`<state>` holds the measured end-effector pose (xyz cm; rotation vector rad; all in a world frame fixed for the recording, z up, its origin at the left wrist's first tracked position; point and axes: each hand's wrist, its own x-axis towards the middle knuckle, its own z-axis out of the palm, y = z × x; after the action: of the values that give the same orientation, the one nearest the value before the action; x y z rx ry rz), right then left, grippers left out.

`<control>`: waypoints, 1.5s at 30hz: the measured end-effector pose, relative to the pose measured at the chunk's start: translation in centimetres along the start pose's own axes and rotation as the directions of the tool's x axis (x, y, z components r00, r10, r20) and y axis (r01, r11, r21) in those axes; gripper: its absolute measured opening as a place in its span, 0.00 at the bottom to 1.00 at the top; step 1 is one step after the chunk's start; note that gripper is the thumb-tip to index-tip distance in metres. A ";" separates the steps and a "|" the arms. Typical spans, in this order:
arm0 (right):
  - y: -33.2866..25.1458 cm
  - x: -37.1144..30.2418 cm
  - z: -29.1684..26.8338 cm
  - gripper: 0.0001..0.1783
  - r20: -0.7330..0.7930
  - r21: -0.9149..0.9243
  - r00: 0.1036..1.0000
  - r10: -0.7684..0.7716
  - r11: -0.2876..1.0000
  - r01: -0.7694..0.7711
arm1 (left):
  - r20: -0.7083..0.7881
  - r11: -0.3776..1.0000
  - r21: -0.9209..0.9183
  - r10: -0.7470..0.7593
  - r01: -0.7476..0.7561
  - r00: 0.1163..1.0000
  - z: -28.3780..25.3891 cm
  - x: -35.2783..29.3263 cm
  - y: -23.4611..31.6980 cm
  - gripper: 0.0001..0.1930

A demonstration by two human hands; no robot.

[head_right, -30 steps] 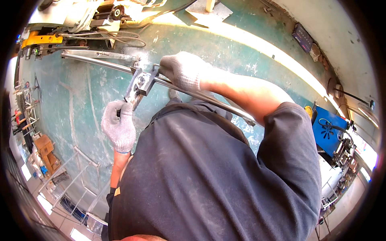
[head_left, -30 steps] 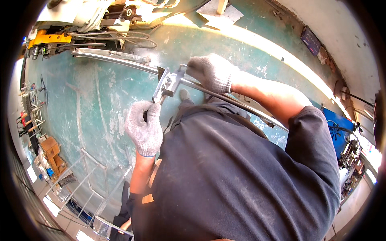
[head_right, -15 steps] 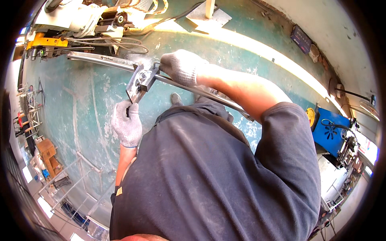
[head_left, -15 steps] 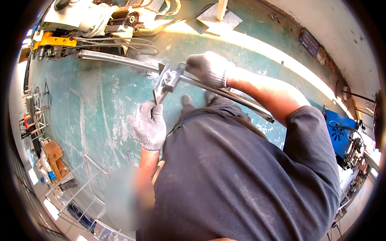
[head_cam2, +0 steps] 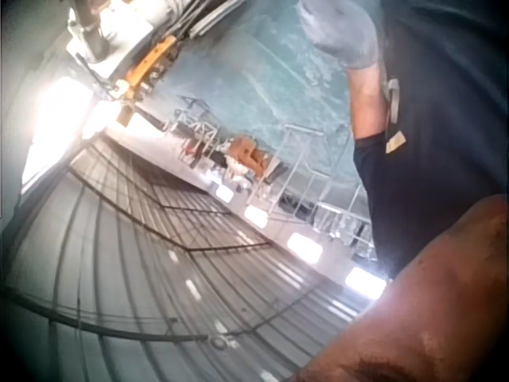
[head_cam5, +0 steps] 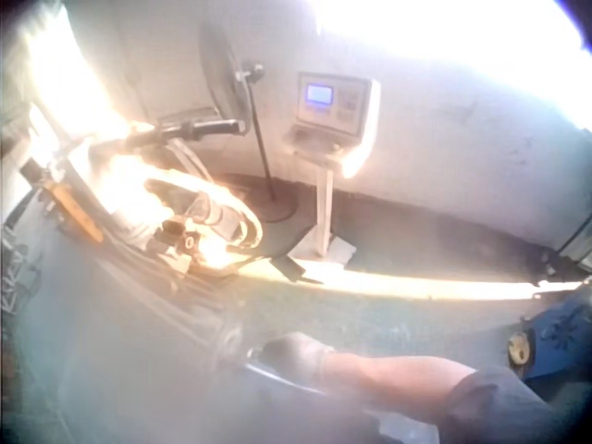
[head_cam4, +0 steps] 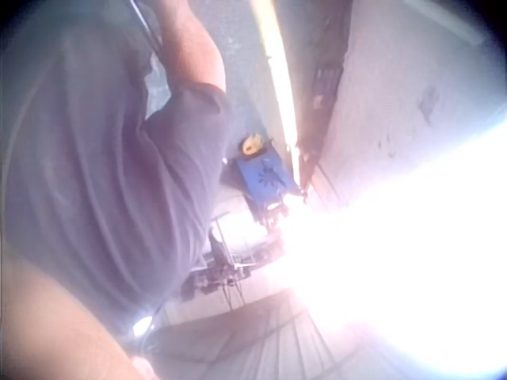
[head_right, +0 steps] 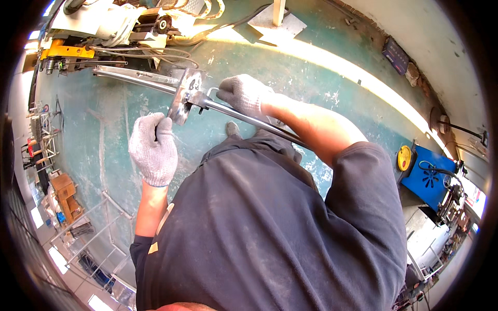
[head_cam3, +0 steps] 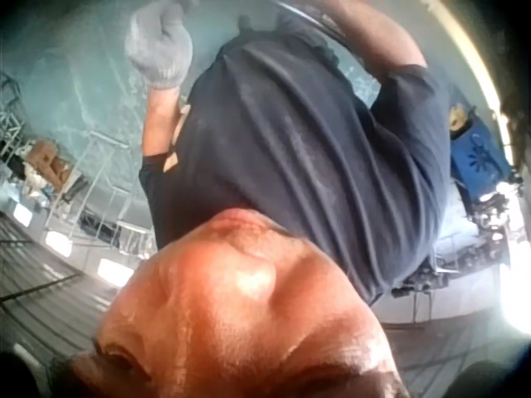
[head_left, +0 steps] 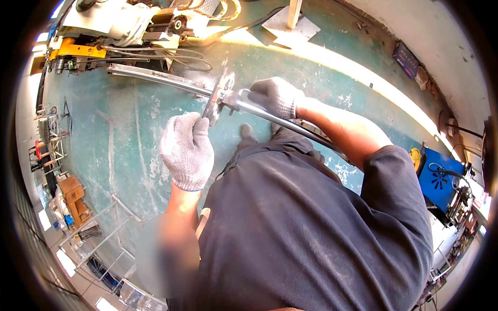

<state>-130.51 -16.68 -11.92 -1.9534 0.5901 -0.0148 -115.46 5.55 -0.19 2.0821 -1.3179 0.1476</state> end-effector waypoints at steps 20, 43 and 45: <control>-1.4 -0.5 -1.3 0.15 -0.013 -0.013 1.000 -0.018 1.000 0.018 | 0.141 0.920 -0.273 -0.252 0.282 0.957 0.1 -2.0 -0.9 0.11; -2.3 -1.0 -1.8 0.19 0.019 0.045 0.993 0.113 0.992 -0.114 | 0.152 0.909 -0.311 -0.240 0.277 0.959 0.3 -2.1 -0.9 0.11; -2.7 -1.0 -2.2 0.20 0.047 0.078 0.986 0.161 0.983 -0.164 | 0.126 0.937 -0.277 -0.183 0.212 0.975 0.3 -1.3 -0.3 0.11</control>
<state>-130.86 -17.24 -8.35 -1.8169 0.7097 0.1014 -115.88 6.42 -1.11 1.9727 -1.1021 -0.2268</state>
